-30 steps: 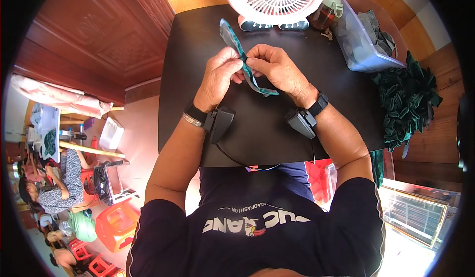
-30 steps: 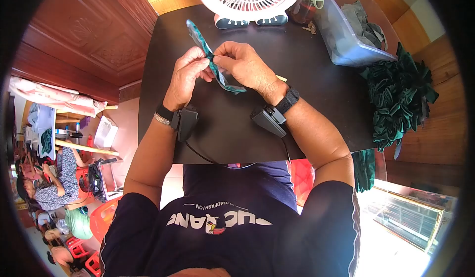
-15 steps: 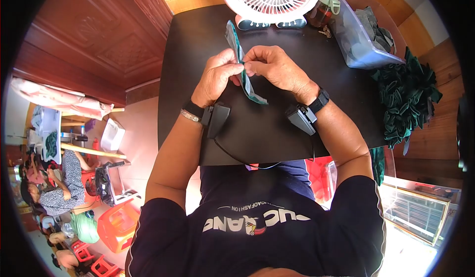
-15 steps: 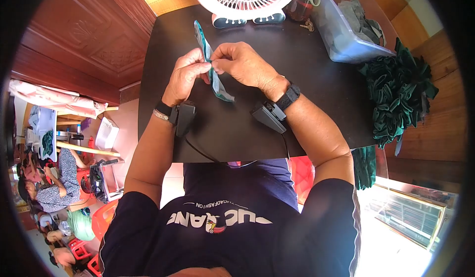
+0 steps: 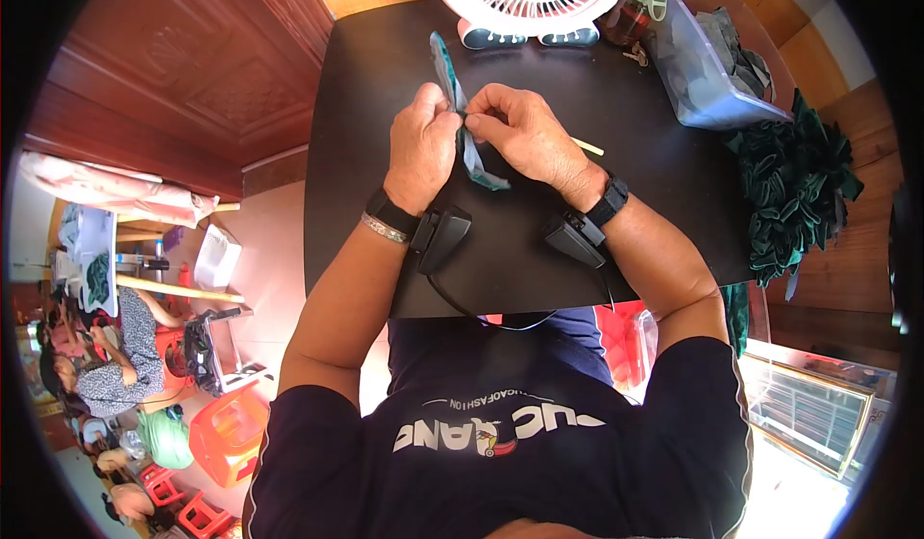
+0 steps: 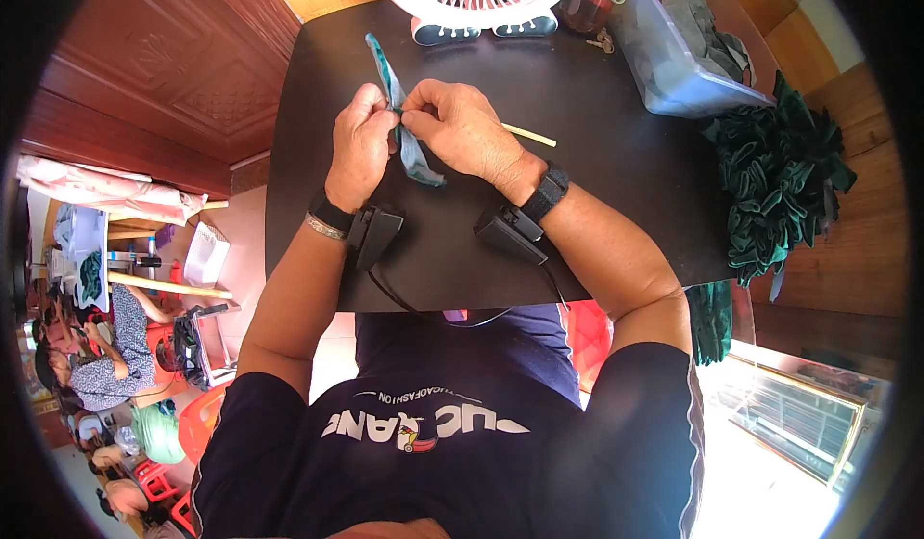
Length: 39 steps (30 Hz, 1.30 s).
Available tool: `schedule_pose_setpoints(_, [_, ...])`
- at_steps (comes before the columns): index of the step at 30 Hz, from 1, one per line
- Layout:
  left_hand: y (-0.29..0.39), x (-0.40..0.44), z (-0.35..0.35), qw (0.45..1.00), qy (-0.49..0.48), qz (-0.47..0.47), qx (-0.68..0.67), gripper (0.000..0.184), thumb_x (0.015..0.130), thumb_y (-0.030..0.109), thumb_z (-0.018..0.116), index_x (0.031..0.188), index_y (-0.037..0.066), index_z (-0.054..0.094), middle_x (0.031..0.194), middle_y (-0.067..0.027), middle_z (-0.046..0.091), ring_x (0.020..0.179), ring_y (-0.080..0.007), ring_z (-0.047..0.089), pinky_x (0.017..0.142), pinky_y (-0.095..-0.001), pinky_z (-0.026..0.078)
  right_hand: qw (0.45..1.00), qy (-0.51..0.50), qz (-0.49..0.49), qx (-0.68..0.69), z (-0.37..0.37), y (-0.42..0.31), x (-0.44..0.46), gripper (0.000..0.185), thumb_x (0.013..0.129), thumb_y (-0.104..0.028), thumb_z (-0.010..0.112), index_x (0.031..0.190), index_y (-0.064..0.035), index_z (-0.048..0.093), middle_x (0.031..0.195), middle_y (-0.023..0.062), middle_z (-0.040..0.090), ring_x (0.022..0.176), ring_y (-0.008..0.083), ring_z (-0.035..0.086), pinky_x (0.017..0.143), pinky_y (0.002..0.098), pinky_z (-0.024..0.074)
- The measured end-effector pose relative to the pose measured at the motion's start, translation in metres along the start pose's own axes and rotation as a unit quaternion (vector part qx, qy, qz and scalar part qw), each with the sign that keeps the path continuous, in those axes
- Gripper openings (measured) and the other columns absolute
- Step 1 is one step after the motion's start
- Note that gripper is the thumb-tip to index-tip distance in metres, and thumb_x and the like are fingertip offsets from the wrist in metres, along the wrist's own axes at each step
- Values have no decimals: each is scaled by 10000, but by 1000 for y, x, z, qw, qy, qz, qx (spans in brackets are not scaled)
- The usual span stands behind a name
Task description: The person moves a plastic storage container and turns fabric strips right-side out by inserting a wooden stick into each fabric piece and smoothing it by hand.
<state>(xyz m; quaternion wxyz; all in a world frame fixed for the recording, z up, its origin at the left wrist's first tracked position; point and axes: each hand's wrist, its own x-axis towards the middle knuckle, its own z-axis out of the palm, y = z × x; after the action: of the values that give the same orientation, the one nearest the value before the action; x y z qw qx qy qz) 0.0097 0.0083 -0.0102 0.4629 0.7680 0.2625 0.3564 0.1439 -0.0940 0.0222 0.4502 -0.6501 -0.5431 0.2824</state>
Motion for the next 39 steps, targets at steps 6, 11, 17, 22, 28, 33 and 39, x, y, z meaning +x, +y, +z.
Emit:
schedule_pose_setpoints(6, [14,1,-3,1000,20,3,3,103,781,47,510,877,18,488,761,-73,509,700,-150,506,639,-319,446,1000,17,-2,8,5,3,0,136,879,-115,606,892,19,608,755,27,623,705,78,573,652,247,473])
schedule_pose_setpoints(11, [12,1,2,988,54,130,57,108,752,18,517,859,7,510,815,-92,497,723,-187,493,687,-318,432,994,34,15,101,8,6,3,180,829,-149,635,869,26,639,732,96,666,681,150,637,665,300,504])
schedule_pose_setpoints(17, [0,2,4,992,35,117,-28,126,768,23,488,864,-37,543,867,-108,527,785,-193,504,733,-301,420,997,34,3,64,8,7,3,170,828,-154,631,879,8,640,749,115,670,676,214,644,667,335,507])
schedule_pose_setpoints(22, [-18,1,6,947,1,-86,-310,120,749,55,502,746,-39,576,895,-95,586,888,-205,545,814,-293,419,986,84,-89,-113,9,-5,-5,131,829,-157,616,845,-28,622,797,162,655,738,377,621,672,445,495])
schedule_pose_setpoints(28, [13,-8,0,859,-8,-216,-464,151,774,40,471,850,-10,592,913,-60,589,877,-170,532,837,-283,400,961,125,-154,-192,13,-7,-8,82,818,-92,620,851,-34,573,813,142,633,745,368,618,632,436,487])
schedule_pose_setpoints(33, [11,-11,-4,818,-51,-249,-516,199,807,56,459,956,-10,572,952,-71,600,904,-185,539,865,-313,407,954,141,-163,-210,15,-9,-8,76,817,-71,612,864,-40,561,833,138,625,745,370,615,638,440,492])
schedule_pose_setpoints(39, [14,-11,1,776,-65,-250,-575,164,849,80,472,960,18,574,944,-58,602,916,-185,547,889,-324,406,954,172,-175,-173,12,-1,-2,88,817,-54,629,883,-33,575,817,132,646,712,330,642,632,391,513])
